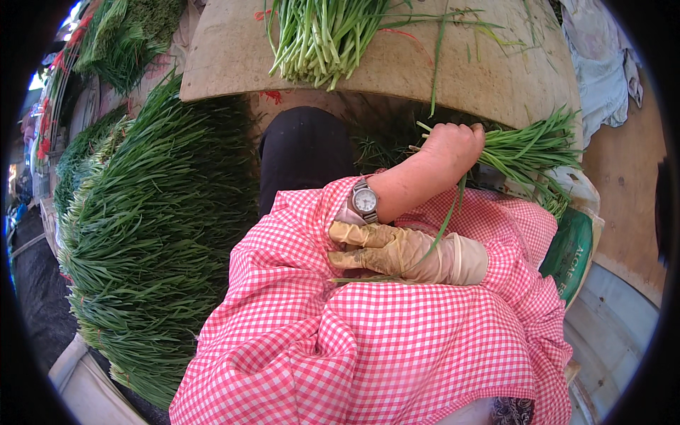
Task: The person groups bunches of green onions by hand, then secures each bunch with a rubber band and places the finished bundles on a pile.
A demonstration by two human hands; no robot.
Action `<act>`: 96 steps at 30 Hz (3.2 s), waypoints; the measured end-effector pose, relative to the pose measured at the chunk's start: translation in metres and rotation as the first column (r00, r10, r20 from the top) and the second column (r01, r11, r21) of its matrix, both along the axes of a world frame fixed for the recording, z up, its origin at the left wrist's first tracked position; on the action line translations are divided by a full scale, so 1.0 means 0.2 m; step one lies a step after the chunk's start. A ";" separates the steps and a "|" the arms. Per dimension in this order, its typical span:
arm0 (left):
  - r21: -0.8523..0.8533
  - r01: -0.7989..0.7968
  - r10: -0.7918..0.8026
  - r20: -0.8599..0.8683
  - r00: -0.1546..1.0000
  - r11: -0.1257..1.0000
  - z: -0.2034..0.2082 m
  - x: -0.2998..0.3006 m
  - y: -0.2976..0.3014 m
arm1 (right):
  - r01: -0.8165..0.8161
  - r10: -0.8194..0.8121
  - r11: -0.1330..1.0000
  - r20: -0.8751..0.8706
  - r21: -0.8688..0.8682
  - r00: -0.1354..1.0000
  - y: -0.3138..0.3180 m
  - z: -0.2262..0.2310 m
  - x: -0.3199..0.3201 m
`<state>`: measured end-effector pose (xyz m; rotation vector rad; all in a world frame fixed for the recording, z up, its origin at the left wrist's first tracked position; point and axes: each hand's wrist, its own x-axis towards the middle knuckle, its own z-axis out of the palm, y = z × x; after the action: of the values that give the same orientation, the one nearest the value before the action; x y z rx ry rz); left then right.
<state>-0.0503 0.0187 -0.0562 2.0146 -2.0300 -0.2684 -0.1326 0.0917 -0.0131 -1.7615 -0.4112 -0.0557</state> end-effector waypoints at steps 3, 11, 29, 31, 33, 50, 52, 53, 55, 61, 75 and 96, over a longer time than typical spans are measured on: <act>0.001 0.015 -0.015 -0.007 1.000 1.000 -0.01 0.01 0.00 | -0.005 0.005 1.000 -0.005 0.007 1.000 0.00 0.00 0.00; 0.028 0.058 -0.057 -0.041 0.998 0.998 0.02 0.01 0.01 | 0.006 -0.006 1.000 0.002 0.025 1.000 0.00 -0.02 0.00; 0.444 0.324 0.549 -0.641 -0.537 0.835 -0.09 0.01 -0.02 | 0.192 -0.166 0.976 -0.221 0.101 0.961 -0.25 0.09 -0.15; 0.434 0.324 0.541 -0.645 -0.541 0.841 -0.09 0.01 -0.02 | 0.382 -0.388 0.920 -0.323 -0.086 0.863 -0.30 0.12 -0.27; 0.457 0.302 0.547 -0.671 -0.501 0.837 -0.06 0.00 -0.01 | 0.638 -0.652 0.758 -0.210 -0.135 0.729 -0.37 0.09 -0.36; 0.475 0.328 0.575 -0.720 -0.388 0.816 -0.06 0.01 0.02 | 0.637 -0.901 -0.163 0.376 -0.753 0.215 -0.85 -0.10 -0.29; 0.459 0.310 0.554 -0.705 -0.444 0.833 -0.06 0.01 0.02 | 0.785 -0.903 -0.175 0.414 -0.594 0.112 -0.99 -0.09 -0.35; 0.450 0.301 0.542 -0.696 -0.471 0.841 -0.06 0.01 0.02 | 0.845 -0.903 -0.182 0.425 -0.503 0.058 -1.07 -0.08 -0.40; 0.420 0.310 0.522 -0.672 -0.525 0.853 -0.06 0.01 0.02 | 0.584 -0.880 -0.395 0.474 -0.709 -0.020 -1.18 0.06 -0.49; 0.337 0.353 0.488 -0.590 -0.643 0.873 -0.10 0.05 0.00 | 0.954 -0.959 -0.273 0.114 -0.122 -0.260 -1.37 0.42 -0.87; 0.436 0.290 0.516 -0.604 -0.607 0.852 -0.11 0.03 0.00 | 0.912 -0.904 0.250 0.259 -0.326 0.340 -0.92 0.14 -0.33; 0.475 0.225 0.494 -0.576 -0.652 0.851 -0.11 0.03 0.02 | 0.507 -0.919 0.393 -0.314 -0.767 0.237 -0.96 -0.04 -0.29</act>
<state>-0.0433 0.0222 -0.0776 0.7745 0.0241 -1.8216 -0.1905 -0.1011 -0.0206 -2.1832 1.2383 0.0736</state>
